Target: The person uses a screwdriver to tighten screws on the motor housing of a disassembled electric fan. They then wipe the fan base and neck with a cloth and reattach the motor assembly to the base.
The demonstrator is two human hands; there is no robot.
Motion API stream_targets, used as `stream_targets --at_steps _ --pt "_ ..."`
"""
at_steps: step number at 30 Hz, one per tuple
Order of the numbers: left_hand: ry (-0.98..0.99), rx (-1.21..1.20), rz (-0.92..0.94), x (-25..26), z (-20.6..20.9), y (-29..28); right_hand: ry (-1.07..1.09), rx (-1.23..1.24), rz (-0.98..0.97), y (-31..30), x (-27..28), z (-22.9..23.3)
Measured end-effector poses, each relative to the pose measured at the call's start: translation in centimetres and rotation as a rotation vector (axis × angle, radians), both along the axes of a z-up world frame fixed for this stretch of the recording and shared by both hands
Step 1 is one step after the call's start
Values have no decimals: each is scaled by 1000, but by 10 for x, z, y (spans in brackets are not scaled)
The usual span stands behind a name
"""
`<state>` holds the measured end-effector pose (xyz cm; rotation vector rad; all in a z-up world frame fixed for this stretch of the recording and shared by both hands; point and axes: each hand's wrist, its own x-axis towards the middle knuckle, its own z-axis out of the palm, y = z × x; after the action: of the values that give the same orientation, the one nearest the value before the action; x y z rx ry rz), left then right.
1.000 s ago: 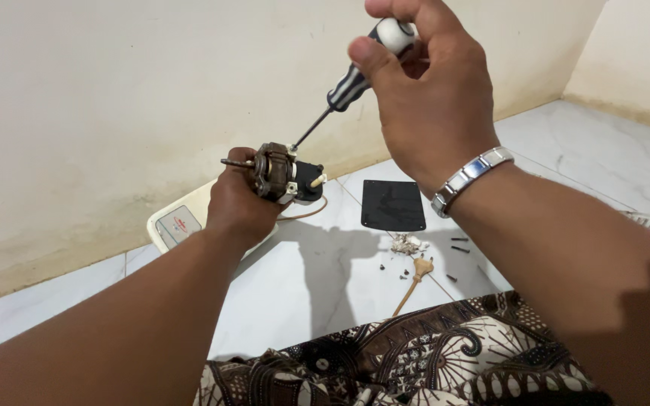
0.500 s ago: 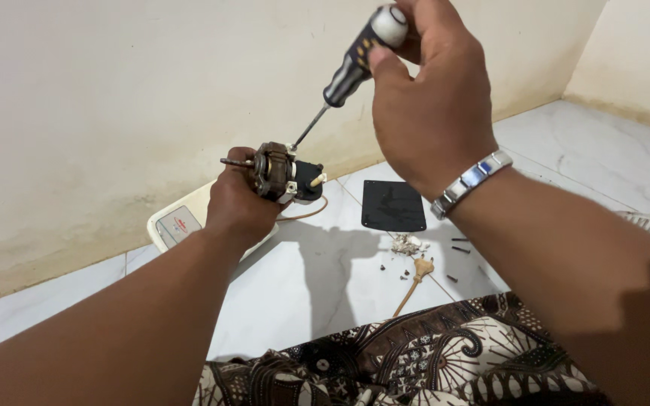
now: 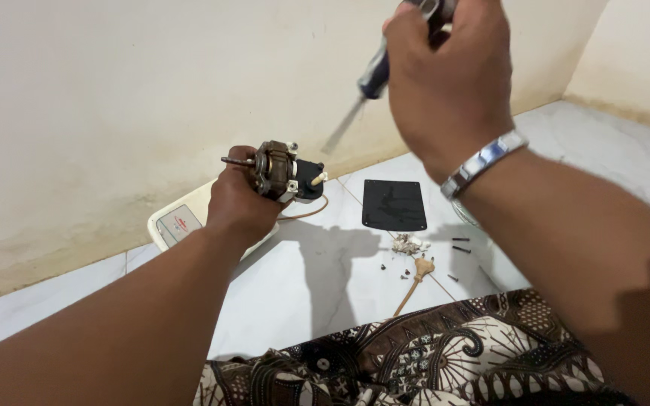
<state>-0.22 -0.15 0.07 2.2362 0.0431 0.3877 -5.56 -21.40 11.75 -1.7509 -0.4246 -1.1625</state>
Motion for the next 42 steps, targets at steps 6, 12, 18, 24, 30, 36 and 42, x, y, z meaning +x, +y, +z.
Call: stream_targets --at_steps 6,12,18,24,30,36,42 --pt "-11 16 -2 0 2 0 200 15 74 -1 25 7" --pt "-24 -11 26 -4 2 -1 410 -488 67 7 58 -10" --pt "-24 -30 28 -6 6 -2 784 -587 69 35 75 -30" --pt "-43 -38 -10 -7 8 -2 765 -581 -6 49 76 -36" --pt "-7 -6 13 -6 9 -2 802 -550 -27 54 73 -38" --pt "-1 -7 11 -5 8 0 693 -623 -22 54 66 -38" --pt "-25 6 15 -3 7 0 633 -629 -36 55 69 -43"
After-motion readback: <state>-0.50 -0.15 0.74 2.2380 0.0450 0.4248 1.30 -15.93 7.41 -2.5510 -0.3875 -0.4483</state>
